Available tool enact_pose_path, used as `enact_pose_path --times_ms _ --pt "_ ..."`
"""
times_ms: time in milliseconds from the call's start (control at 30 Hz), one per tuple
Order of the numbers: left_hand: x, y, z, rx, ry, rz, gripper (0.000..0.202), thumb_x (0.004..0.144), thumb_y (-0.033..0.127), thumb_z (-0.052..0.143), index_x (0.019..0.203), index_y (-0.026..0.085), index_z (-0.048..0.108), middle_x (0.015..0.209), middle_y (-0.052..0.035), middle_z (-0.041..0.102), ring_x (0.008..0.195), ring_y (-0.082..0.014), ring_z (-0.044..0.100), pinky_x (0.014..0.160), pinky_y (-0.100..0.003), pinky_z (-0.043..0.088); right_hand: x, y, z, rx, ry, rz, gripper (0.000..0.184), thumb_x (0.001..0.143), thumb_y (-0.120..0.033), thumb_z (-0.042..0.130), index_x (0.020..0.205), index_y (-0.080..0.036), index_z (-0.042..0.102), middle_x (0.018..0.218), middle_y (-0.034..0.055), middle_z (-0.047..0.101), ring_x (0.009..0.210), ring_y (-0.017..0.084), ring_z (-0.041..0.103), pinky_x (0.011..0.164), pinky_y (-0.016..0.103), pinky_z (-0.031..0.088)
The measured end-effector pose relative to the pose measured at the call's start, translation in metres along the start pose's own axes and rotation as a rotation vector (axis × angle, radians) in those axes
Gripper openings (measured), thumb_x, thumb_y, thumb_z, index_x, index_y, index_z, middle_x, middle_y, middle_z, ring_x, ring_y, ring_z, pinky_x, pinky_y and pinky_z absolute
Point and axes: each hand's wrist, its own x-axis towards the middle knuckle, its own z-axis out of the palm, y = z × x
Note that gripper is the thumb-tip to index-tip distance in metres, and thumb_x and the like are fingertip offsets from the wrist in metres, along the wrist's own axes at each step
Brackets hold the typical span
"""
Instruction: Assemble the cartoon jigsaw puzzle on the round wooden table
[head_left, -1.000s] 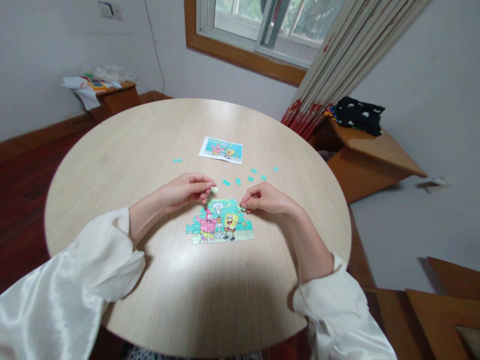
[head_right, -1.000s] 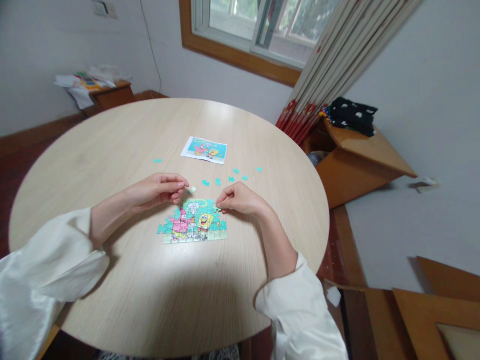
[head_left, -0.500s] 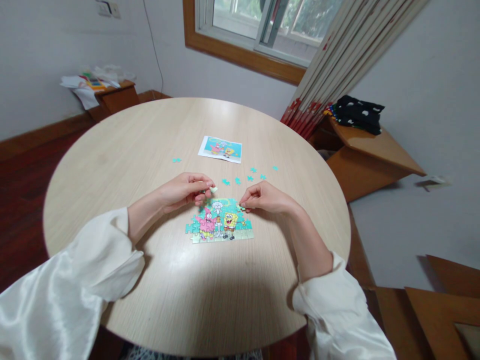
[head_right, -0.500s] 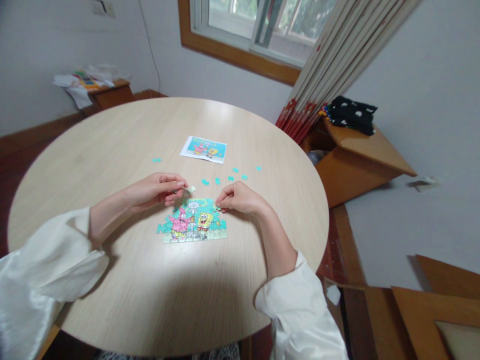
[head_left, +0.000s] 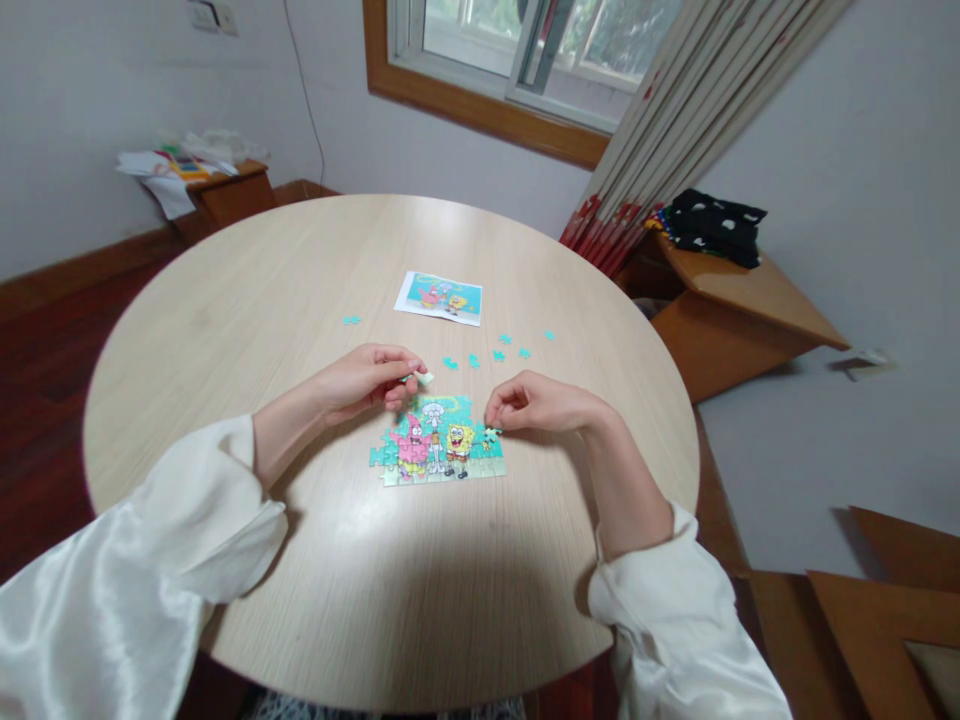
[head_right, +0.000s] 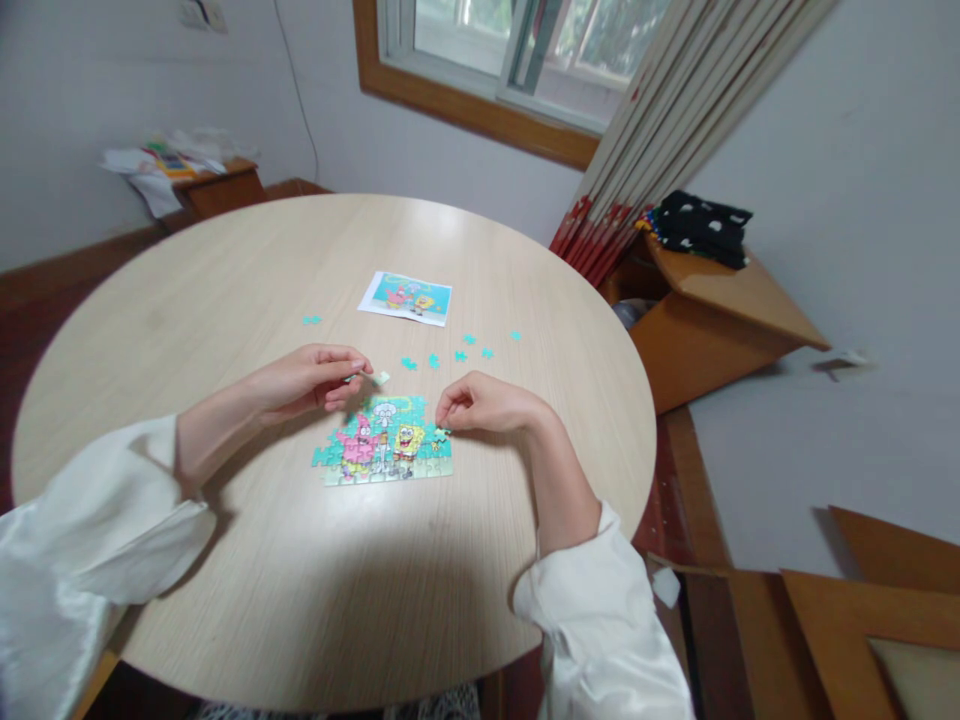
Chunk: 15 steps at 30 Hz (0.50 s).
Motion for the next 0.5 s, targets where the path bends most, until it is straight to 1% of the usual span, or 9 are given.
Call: enact_pose_path --times_ms 67,133,200,267,367,500 --pt "-0.0002 0.0007 -0.0002 -0.001 0.017 -0.013 0.010 0.084 0.017 0.066 0.076 0.012 0.068 0.058 -0.0019 0.059 0.042 -0.0048 0.043 0.044 -0.020 0.038 0.0007 0.0005 -0.0004 -0.009 -0.009 -0.003 0.006 0.067 -0.020 0.070 0.070 -0.015 0.072 0.066 0.0001 0.065 0.062 0.010 0.052 0.063 0.025 0.041" --pt "0.0004 0.0011 -0.0013 0.001 0.040 -0.044 0.013 0.087 0.018 0.063 0.077 0.010 0.068 0.065 -0.0051 0.065 0.043 -0.0052 0.047 0.047 -0.020 0.043 0.0012 0.0010 -0.0011 -0.011 -0.018 -0.010 0.006 0.068 -0.021 0.070 0.071 -0.016 0.072 0.070 0.0015 0.067 0.066 0.011 0.055 0.066 0.026 0.043" --pt "0.0014 0.0011 -0.0028 0.002 0.052 -0.093 0.016 0.089 0.019 0.061 0.079 0.009 0.069 0.073 -0.0085 0.069 0.049 -0.0078 0.057 0.054 -0.022 0.051 0.0012 0.0013 -0.0018 -0.012 -0.025 -0.019 0.007 0.069 -0.022 0.070 0.071 -0.016 0.072 0.071 0.0021 0.068 0.068 0.012 0.056 0.068 0.026 0.044" --pt "0.0024 0.0011 -0.0040 -0.007 0.052 -0.135 0.018 0.091 0.021 0.058 0.082 0.009 0.069 0.080 -0.0115 0.073 0.058 -0.0124 0.066 0.065 -0.025 0.057 0.0011 0.0013 -0.0021 -0.014 -0.034 -0.025 0.008 0.069 -0.024 0.071 0.072 -0.017 0.072 0.072 0.0023 0.069 0.069 0.012 0.057 0.067 0.026 0.044" --pt "0.0029 0.0014 -0.0047 -0.030 0.045 -0.174 0.024 0.094 0.024 0.053 0.086 0.009 0.070 0.086 -0.0148 0.075 0.072 -0.0187 0.073 0.076 -0.030 0.059 0.0012 0.0013 -0.0019 -0.019 -0.038 -0.029 0.008 0.070 -0.024 0.071 0.072 -0.016 0.072 0.071 0.0022 0.069 0.067 0.012 0.056 0.066 0.026 0.044" --pt "0.0016 0.0020 -0.0049 -0.049 0.010 -0.204 0.026 0.094 0.026 0.054 0.090 0.007 0.072 0.092 -0.0186 0.075 0.081 -0.0215 0.074 0.080 -0.031 0.059 0.0018 0.0021 -0.0017 -0.021 -0.029 -0.026 0.009 0.069 -0.025 0.071 0.072 -0.016 0.072 0.070 0.0016 0.069 0.067 0.011 0.056 0.065 0.025 0.044"
